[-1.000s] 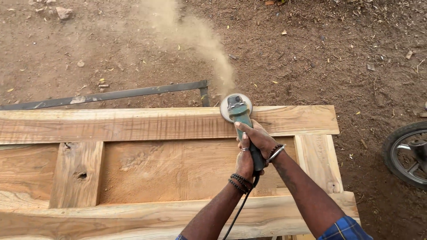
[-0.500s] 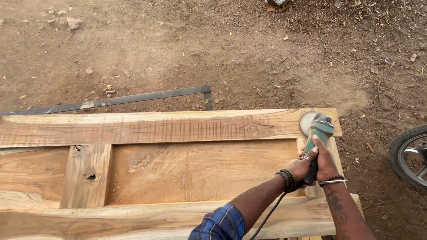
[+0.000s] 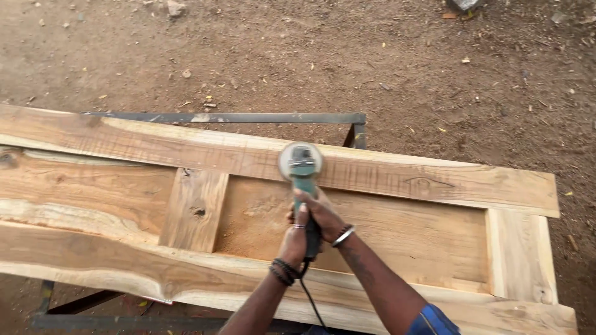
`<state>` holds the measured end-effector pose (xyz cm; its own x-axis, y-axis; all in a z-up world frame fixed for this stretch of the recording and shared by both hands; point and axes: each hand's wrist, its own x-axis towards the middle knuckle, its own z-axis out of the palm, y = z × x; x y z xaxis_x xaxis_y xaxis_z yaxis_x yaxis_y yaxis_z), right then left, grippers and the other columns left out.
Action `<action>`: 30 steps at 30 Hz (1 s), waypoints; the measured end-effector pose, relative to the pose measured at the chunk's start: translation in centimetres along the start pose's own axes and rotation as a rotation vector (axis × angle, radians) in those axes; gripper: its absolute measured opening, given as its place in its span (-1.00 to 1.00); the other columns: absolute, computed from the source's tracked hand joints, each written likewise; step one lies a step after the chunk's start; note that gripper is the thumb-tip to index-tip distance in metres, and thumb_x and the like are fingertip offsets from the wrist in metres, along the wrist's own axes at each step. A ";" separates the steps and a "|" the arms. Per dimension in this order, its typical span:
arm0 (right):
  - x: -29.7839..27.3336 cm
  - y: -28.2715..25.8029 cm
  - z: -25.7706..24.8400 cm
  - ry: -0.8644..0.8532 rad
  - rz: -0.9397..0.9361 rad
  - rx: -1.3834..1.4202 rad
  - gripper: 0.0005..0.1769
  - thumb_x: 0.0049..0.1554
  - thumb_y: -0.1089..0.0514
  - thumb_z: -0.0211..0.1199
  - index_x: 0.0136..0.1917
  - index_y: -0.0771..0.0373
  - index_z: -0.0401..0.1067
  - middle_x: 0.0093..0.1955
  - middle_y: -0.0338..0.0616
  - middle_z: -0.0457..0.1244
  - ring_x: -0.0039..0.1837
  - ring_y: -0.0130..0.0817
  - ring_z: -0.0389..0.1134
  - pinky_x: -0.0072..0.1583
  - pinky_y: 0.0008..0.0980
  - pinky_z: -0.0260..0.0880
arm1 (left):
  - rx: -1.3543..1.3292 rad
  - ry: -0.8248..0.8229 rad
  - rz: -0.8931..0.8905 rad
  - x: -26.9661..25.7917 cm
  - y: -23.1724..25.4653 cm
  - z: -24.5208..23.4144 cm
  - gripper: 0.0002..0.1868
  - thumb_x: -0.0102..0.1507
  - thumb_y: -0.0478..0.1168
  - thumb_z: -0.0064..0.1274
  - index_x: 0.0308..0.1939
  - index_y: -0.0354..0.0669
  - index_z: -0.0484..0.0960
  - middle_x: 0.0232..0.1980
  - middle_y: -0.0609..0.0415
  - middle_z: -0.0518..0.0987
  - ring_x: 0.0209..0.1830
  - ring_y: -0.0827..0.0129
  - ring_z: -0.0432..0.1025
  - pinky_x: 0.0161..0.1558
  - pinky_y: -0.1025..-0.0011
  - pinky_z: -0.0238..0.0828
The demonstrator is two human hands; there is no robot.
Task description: Using an angle grinder equipped with a sanding disc to smooth the surfaces and edges of a large wooden frame.
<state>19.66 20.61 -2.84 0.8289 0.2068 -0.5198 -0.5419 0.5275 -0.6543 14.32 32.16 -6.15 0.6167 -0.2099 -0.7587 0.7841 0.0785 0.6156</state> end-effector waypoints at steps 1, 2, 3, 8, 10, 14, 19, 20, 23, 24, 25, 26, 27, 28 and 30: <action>1.6 0.8 3.5 -0.079 0.048 -0.039 -0.37 0.06 -0.16 0.42 0.19 0.21 0.23 -0.18 -0.15 0.30 -0.22 -0.36 0.41 -0.13 -0.29 0.53 | -0.064 0.045 0.038 -0.1 0.5 -3.6 -0.11 0.20 0.59 -0.28 -0.37 -0.22 0.61 -0.60 0.06 0.53 -0.69 0.32 0.47 -0.71 0.42 0.32; 3.2 1.7 6.9 -0.157 0.096 -0.077 -0.37 0.04 -0.15 0.43 0.19 0.19 0.23 -0.16 -0.17 0.30 -0.23 -0.39 0.39 -0.13 -0.30 0.52 | -0.128 0.091 0.076 -0.2 1.0 -7.1 -0.11 0.18 0.61 -0.32 -0.39 -0.19 0.61 -0.61 0.06 0.53 -0.72 0.31 0.46 -0.73 0.40 0.31; 4.7 3.2 9.5 -0.165 0.101 -0.078 -0.37 0.04 -0.15 0.43 0.19 0.19 0.23 -0.16 -0.17 0.30 -0.23 -0.39 0.39 -0.13 -0.30 0.52 | -0.131 0.099 0.079 -0.8 1.7 -10.0 -0.11 0.18 0.61 -0.32 -0.39 -0.19 0.61 -0.61 0.06 0.53 -0.72 0.31 0.46 -0.73 0.40 0.31; 9.2 8.8 19.5 -0.266 0.087 -0.442 -0.26 0.05 -0.29 0.38 0.18 0.35 0.34 -0.05 -0.10 0.30 -0.09 -0.41 0.33 -0.07 -0.38 0.42 | -0.357 0.194 0.087 -5.7 5.4 -18.7 -0.15 0.22 0.60 -0.37 -0.28 -0.12 0.54 -0.55 0.11 0.51 -0.68 0.36 0.43 -0.75 0.45 0.20; 8.8 9.1 20.4 -0.239 0.109 -0.484 -0.23 0.01 -0.32 0.37 0.21 0.32 0.33 -0.01 -0.10 0.31 -0.03 -0.40 0.34 -0.02 -0.36 0.42 | -0.387 0.207 0.082 -6.2 4.8 -19.4 -0.16 0.22 0.61 -0.37 -0.28 -0.10 0.54 -0.55 0.13 0.50 -0.69 0.37 0.41 -0.76 0.46 0.17; 6.8 7.4 20.0 -0.139 0.145 -0.576 -0.17 -0.05 -0.35 0.36 0.24 0.29 0.32 0.05 -0.09 0.31 0.05 -0.38 0.35 0.06 -0.32 0.42 | -0.439 0.176 0.046 -6.9 5.0 -17.3 -0.18 0.20 0.61 -0.38 -0.27 -0.06 0.54 -0.56 0.16 0.48 -0.70 0.38 0.40 -0.77 0.49 0.13; 4.2 5.2 15.4 -0.039 0.161 -0.507 -0.23 0.01 -0.26 0.38 0.27 0.30 0.30 0.02 -0.11 0.30 -0.01 -0.42 0.34 0.01 -0.34 0.45 | -0.426 0.083 -0.025 -6.9 4.5 -12.2 -0.16 0.18 0.60 -0.37 -0.26 -0.08 0.57 -0.56 0.14 0.50 -0.70 0.37 0.42 -0.77 0.49 0.15; 3.7 4.5 14.5 -0.019 0.162 -0.443 -0.25 0.03 -0.22 0.38 0.29 0.28 0.27 0.00 -0.13 0.30 -0.05 -0.43 0.34 -0.02 -0.36 0.47 | -0.412 0.061 -0.044 -6.8 4.4 -11.2 -0.15 0.19 0.60 -0.36 -0.27 -0.11 0.57 -0.56 0.13 0.51 -0.69 0.37 0.43 -0.77 0.48 0.17; 1.8 3.0 11.0 0.035 0.180 -0.364 -0.29 0.04 -0.16 0.37 0.29 0.26 0.23 -0.08 -0.17 0.28 -0.17 -0.45 0.35 -0.16 -0.39 0.49 | -0.369 0.021 -0.064 -6.0 2.4 -7.7 -0.13 0.21 0.61 -0.33 -0.29 -0.17 0.57 -0.58 0.10 0.52 -0.72 0.38 0.43 -0.77 0.48 0.21; 1.3 2.3 10.2 0.041 0.173 -0.361 -0.29 0.04 -0.16 0.37 0.29 0.26 0.23 -0.08 -0.17 0.28 -0.17 -0.45 0.35 -0.16 -0.39 0.49 | -0.363 0.014 -0.063 -5.7 2.3 -6.5 -0.13 0.21 0.61 -0.33 -0.29 -0.17 0.57 -0.58 0.10 0.52 -0.72 0.38 0.43 -0.77 0.48 0.21; 0.5 1.8 9.1 0.065 0.177 -0.341 -0.30 0.04 -0.14 0.38 0.28 0.27 0.23 -0.11 -0.17 0.27 -0.21 -0.46 0.34 -0.20 -0.40 0.48 | -0.355 0.005 -0.074 -5.6 1.8 -5.2 -0.12 0.21 0.60 -0.33 -0.30 -0.18 0.57 -0.59 0.09 0.52 -0.73 0.38 0.42 -0.77 0.47 0.22; -0.2 1.2 8.0 0.089 0.181 -0.320 -0.31 0.04 -0.13 0.39 0.26 0.27 0.24 -0.15 -0.16 0.26 -0.26 -0.46 0.33 -0.24 -0.41 0.47 | -0.346 -0.004 -0.084 -5.5 1.4 -3.8 -0.12 0.21 0.60 -0.32 -0.31 -0.19 0.58 -0.59 0.08 0.52 -0.74 0.37 0.42 -0.78 0.47 0.23; -1.1 0.6 7.3 0.102 0.178 -0.317 -0.31 0.04 -0.13 0.39 0.26 0.27 0.24 -0.15 -0.16 0.26 -0.26 -0.46 0.33 -0.24 -0.41 0.47 | -0.341 -0.015 -0.090 -5.7 1.2 -2.7 -0.12 0.21 0.60 -0.32 -0.31 -0.19 0.58 -0.59 0.08 0.52 -0.74 0.37 0.42 -0.78 0.47 0.23; -2.0 0.0 6.5 0.117 0.186 -0.297 -0.32 0.04 -0.13 0.40 0.25 0.26 0.23 -0.17 -0.15 0.26 -0.28 -0.46 0.33 -0.25 -0.40 0.48 | -0.341 -0.028 -0.109 -5.9 1.1 -1.6 -0.13 0.21 0.60 -0.32 -0.31 -0.18 0.58 -0.59 0.08 0.53 -0.74 0.37 0.43 -0.77 0.46 0.24; -3.4 -1.0 4.7 0.145 0.186 -0.274 -0.32 0.03 -0.12 0.41 0.24 0.25 0.22 -0.19 -0.14 0.25 -0.29 -0.45 0.33 -0.25 -0.39 0.48 | -0.332 -0.054 -0.130 -6.0 0.6 0.5 -0.14 0.20 0.59 -0.32 -0.32 -0.17 0.58 -0.58 0.08 0.53 -0.73 0.36 0.44 -0.77 0.45 0.24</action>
<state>18.02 23.22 2.18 0.6949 0.1492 -0.7034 -0.7150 0.2474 -0.6539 11.06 32.96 -1.05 0.5127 -0.2892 -0.8084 0.8411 0.3580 0.4054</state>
